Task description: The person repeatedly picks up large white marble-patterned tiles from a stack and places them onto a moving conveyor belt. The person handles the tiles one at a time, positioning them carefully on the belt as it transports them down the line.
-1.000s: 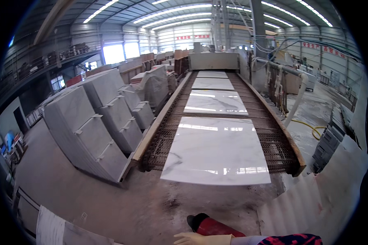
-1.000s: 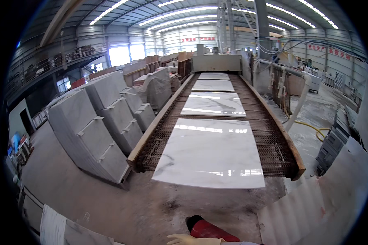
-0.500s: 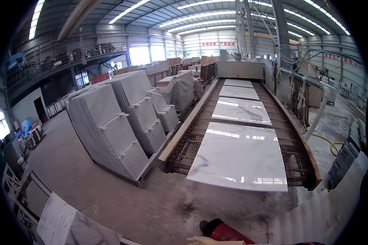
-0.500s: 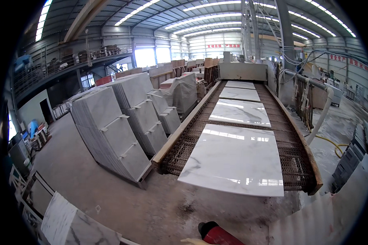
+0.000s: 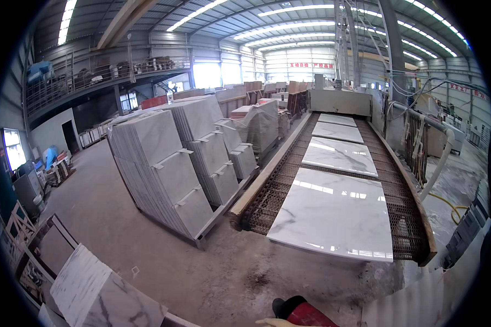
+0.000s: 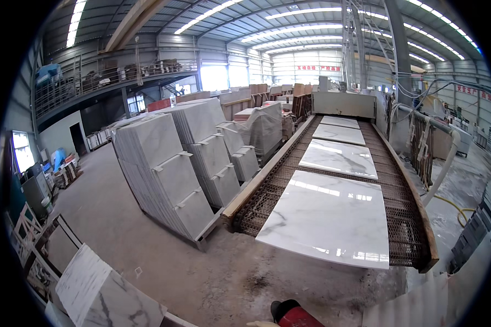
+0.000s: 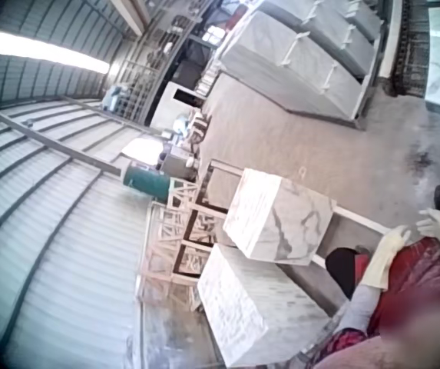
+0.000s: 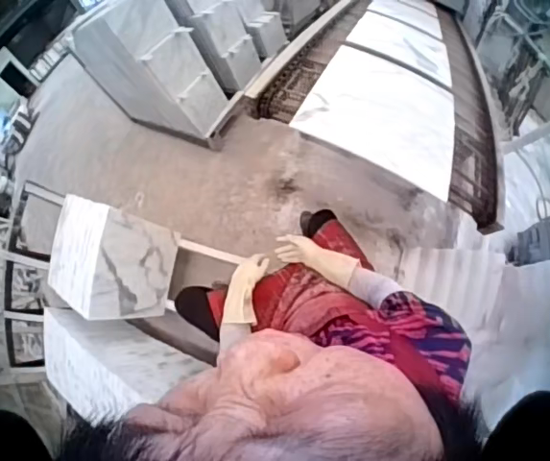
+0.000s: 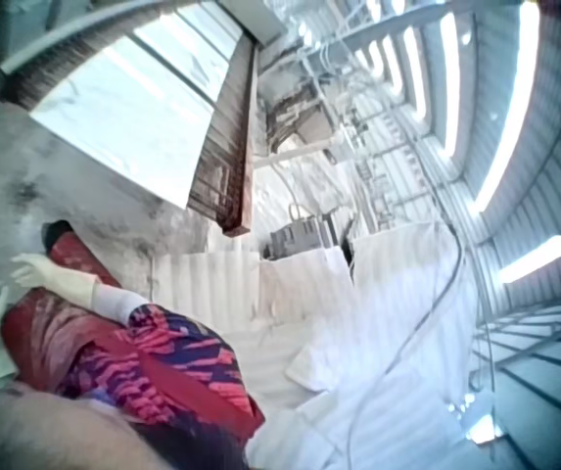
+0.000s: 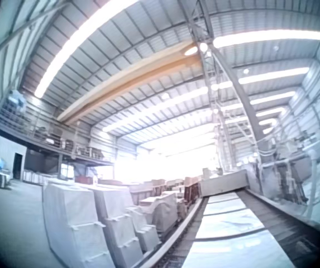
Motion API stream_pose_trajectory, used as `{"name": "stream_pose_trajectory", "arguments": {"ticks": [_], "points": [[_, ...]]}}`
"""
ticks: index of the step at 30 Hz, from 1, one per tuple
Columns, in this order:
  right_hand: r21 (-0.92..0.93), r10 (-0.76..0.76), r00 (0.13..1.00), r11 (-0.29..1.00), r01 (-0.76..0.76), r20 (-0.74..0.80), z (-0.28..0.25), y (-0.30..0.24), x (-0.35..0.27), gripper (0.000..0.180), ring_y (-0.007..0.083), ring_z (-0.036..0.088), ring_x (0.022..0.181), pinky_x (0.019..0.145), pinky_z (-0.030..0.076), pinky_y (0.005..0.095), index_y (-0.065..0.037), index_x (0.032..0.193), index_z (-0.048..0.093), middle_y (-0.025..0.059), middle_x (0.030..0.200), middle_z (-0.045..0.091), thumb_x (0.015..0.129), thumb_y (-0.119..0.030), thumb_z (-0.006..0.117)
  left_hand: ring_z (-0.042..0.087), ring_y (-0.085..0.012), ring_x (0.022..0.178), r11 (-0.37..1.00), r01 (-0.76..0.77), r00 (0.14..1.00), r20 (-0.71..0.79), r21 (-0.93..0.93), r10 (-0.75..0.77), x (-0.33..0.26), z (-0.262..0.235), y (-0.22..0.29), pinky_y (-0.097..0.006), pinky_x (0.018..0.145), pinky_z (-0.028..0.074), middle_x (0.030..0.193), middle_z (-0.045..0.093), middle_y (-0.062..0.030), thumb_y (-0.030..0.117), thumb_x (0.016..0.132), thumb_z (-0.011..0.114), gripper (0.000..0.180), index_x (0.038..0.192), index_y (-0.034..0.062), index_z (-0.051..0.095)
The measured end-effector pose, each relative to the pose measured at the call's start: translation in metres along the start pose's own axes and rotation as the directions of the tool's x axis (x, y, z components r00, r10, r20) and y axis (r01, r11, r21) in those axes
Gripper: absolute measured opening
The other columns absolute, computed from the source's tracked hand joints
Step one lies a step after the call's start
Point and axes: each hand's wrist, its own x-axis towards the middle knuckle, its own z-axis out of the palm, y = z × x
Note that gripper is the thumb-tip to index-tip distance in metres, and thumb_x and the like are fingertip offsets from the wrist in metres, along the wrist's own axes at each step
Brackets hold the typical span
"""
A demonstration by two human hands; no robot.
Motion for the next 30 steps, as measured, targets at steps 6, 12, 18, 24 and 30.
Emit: {"name": "stream_pose_trajectory", "arguments": {"ticks": [6,12,18,24,30], "points": [[-0.116,-0.028,0.999,0.993,0.024,-0.031,0.021,-0.01,-0.023,0.047,0.0273,0.066,0.098,0.087,0.052,0.0395,-0.013,0.134,0.052,0.016,0.113,0.067,0.097,-0.043,0.047,0.059,-0.0344,0.112,0.999,0.012,0.999,0.039,0.031,-0.013,0.003,0.002,-0.006,-0.041,0.095,0.047,0.116,0.064,-0.0184,0.045,0.088,0.054,0.047,0.12,0.0117,0.064],[-0.12,-0.08,0.997,0.99,0.08,0.005,0.026,-0.017,-0.033,0.046,0.0262,0.066,0.099,0.087,0.052,0.038,-0.012,0.133,0.052,0.0161,0.113,0.067,0.098,-0.04,0.045,0.06,-0.0343,0.11,0.999,0.013,0.999,0.03,0.033,-0.014,-0.001,-0.002,-0.001,-0.042,0.094,0.047,0.115,0.065,-0.0175,0.045,0.088,0.054,0.046,0.119,0.0122,0.064],[-0.11,-0.056,0.998,0.992,0.056,0.005,0.025,-0.017,-0.034,0.047,0.0267,0.065,0.1,0.089,0.051,0.0379,-0.011,0.134,0.052,0.0164,0.113,0.067,0.098,-0.041,0.045,0.06,-0.0358,0.109,0.994,0.048,0.998,0.045,0.099,-0.053,0.001,0.002,-0.006,-0.044,0.093,0.047,0.113,0.065,-0.0182,0.045,0.089,0.053,0.045,0.115,0.01,0.066],[-0.168,-0.189,0.972,0.963,0.212,0.142,0.012,0.0,-0.017,0.043,0.0255,0.067,0.095,0.084,0.053,0.0384,-0.01,0.124,0.06,0.0152,0.107,0.069,0.099,-0.041,0.045,0.059,-0.0387,0.108,0.963,0.078,0.992,0.073,0.258,-0.1,0.012,0.014,-0.024,-0.045,0.093,0.046,0.112,0.064,-0.0209,0.048,0.09,0.05,0.049,0.113,0.007,0.066],[-0.561,-0.148,0.925,0.758,0.333,0.35,0.057,-0.005,-0.035,0.05,0.0249,0.068,0.093,0.084,0.052,0.0382,-0.009,0.113,0.067,0.0155,0.1,0.07,0.093,-0.051,0.049,0.06,-0.0382,0.106,0.981,0.063,0.894,-0.427,-0.182,-0.136,0.018,-0.01,-0.015,-0.044,0.091,0.047,0.108,0.066,-0.0218,0.045,0.092,0.05,0.049,0.113,0.0026,0.064]]}}
